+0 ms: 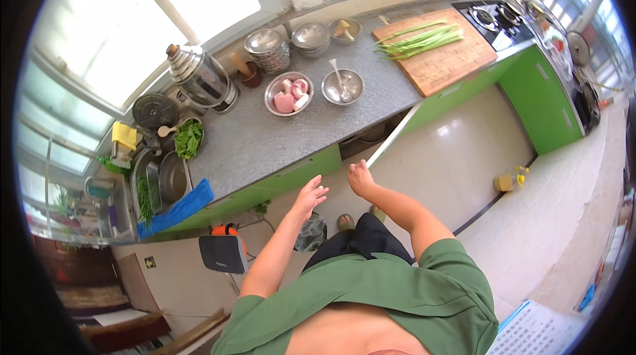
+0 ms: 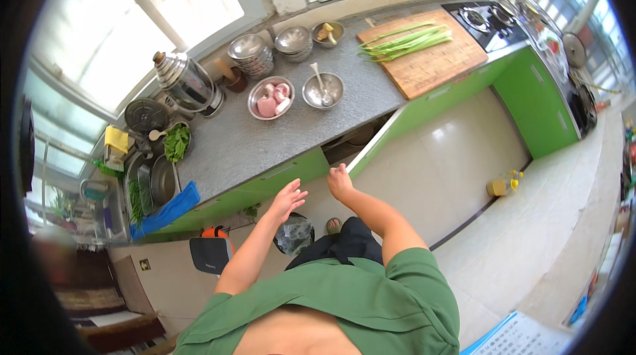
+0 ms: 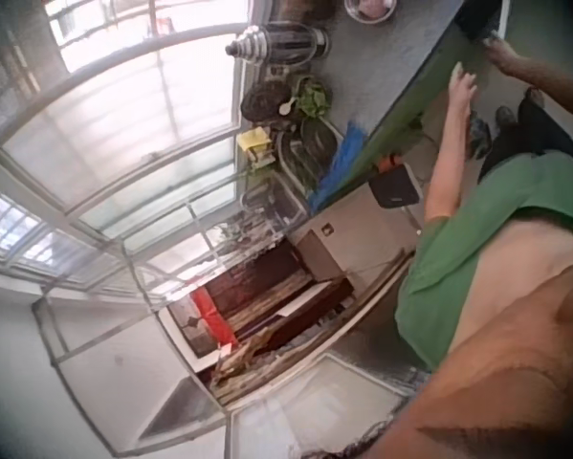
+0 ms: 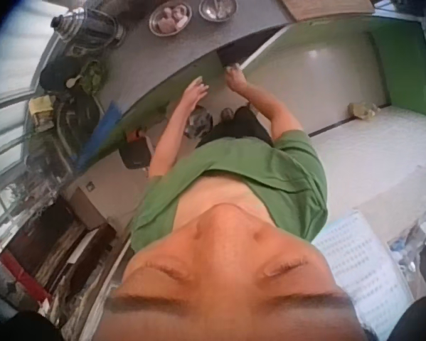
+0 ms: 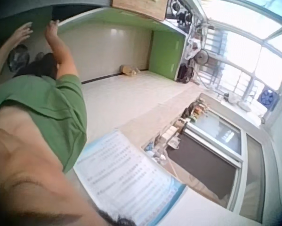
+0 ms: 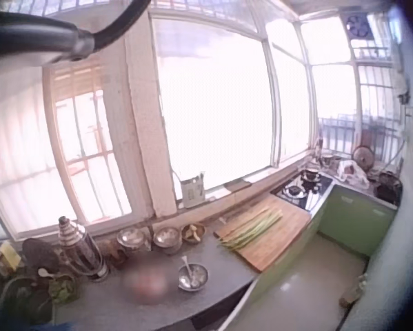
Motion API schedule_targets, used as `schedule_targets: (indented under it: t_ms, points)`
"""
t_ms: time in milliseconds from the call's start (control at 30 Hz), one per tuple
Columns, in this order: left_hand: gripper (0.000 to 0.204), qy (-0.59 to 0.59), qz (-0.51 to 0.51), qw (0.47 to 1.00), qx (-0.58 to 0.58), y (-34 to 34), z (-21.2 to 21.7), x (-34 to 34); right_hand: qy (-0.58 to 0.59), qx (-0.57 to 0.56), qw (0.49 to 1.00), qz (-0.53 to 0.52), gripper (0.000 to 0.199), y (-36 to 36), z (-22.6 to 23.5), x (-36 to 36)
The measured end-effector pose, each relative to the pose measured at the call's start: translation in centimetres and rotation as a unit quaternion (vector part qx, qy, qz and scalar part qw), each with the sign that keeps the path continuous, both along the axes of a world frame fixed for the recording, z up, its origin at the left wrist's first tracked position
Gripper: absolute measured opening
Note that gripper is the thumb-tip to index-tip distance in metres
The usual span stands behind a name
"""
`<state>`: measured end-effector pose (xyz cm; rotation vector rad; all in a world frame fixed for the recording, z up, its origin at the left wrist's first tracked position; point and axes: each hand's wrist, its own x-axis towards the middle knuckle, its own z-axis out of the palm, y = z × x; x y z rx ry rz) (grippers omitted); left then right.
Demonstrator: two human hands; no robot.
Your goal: The person carries a wooden cutting board to the kitchen counter and places it down. They retrieve a white bowl from a cabinet and place it on the counter. The person then uses a knife to chop green onions on the cutting board, cutting them into small pieces.
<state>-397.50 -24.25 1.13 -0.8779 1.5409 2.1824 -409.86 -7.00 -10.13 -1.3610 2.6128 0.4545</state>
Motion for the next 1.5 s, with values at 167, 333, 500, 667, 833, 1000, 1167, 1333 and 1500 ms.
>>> schedule_targets:
  t_ms: [167,333,500,667,833,1000,1167,1333,1500]
  points:
    - [0.055,-0.026,-0.082,0.996,-0.019,3.1,-1.8,-3.6,-0.075,-0.106,0.982,-0.134,0.021,7.4,2.7,2.6]
    - [0.056,-0.075,-0.111,0.991,-0.020,7.7,-4.0,-6.5,-0.097,-0.226,0.951,-0.189,0.017,13.1,1.8,4.7]
    - [0.054,-0.093,-0.118,0.989,-0.014,10.9,-6.5,-8.1,-0.061,-0.272,0.934,-0.226,0.015,16.1,1.8,5.5]
    - [0.053,-0.091,-0.105,0.990,-0.028,11.7,-6.3,-8.3,-0.054,-0.272,0.929,-0.246,0.014,19.8,1.7,5.6]
    - [0.052,-0.090,-0.087,0.992,-0.021,12.2,-6.9,-8.4,-0.067,-0.303,0.913,-0.266,0.013,23.3,0.6,5.0]
    - [0.051,-0.085,-0.075,0.994,-0.005,12.9,-7.8,-8.7,-0.058,-0.358,0.875,-0.321,0.016,24.8,-0.7,5.2]
    - [0.051,-0.092,-0.057,0.994,-0.005,12.4,-11.1,-8.8,-0.024,-0.441,0.821,-0.363,0.022,24.6,-1.8,5.6]
    - [0.053,-0.083,-0.045,0.995,0.020,11.2,-13.6,-9.1,0.024,-0.463,0.796,-0.389,0.026,23.5,-1.7,5.3]
    - [0.053,-0.080,-0.021,0.996,0.018,9.2,-12.0,-9.3,0.007,-0.429,0.795,-0.429,0.028,22.4,-0.6,4.6]
